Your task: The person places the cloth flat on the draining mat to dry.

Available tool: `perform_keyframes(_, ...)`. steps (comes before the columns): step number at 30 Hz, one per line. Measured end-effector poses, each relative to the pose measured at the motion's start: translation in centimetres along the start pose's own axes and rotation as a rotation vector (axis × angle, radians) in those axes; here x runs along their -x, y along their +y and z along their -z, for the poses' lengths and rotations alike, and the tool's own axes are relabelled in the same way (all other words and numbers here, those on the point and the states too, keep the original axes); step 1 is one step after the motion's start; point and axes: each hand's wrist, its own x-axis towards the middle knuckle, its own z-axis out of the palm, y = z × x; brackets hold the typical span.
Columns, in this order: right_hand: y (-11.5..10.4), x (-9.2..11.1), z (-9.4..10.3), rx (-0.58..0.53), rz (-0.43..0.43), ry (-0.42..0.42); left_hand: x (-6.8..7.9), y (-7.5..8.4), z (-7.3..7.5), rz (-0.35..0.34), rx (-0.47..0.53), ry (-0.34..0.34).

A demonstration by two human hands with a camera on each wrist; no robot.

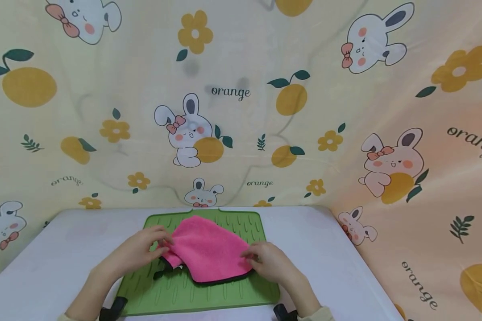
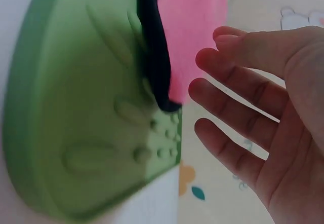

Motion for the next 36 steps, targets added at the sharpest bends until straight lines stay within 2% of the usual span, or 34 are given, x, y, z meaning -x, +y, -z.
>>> perform_keyframes(4, -0.8, -0.3, -1.0, 0.023, 0.017, -0.026, -0.3, 0.9, -0.9, -0.087, 0.037, -0.037)
perform_keyframes(6, -1.1, -0.4, -1.4, 0.024, 0.022, -0.045, -0.3, 0.9, -1.4, -0.108, 0.011, -0.046)
perform_keyframes(12, -1.1, -0.4, -2.5, 0.067, 0.054, -0.079, -0.4, 0.4, -3.0, -0.110, -0.122, -0.036)
perform_keyframes(16, -1.0, -0.4, -2.8, 0.099, 0.071, -0.078, -0.3, -0.1, -3.4, -0.090, -0.134, -0.047)
perform_keyframes(25, -1.1, -0.5, -3.0, 0.109, -0.005, -0.128, -0.2, -0.4, -3.5, -0.055, -0.109, -0.093)
perform_keyframes(33, -1.1, -0.5, -3.4, 0.158, 0.073, -0.066, -0.4, -0.7, -3.1, -0.074, -0.049, -0.105)
perform_keyframes(36, -1.0, -0.4, -3.3, 0.125, 0.046, -0.064, -0.4, -0.8, -2.5, -0.062, -0.019, -0.105)
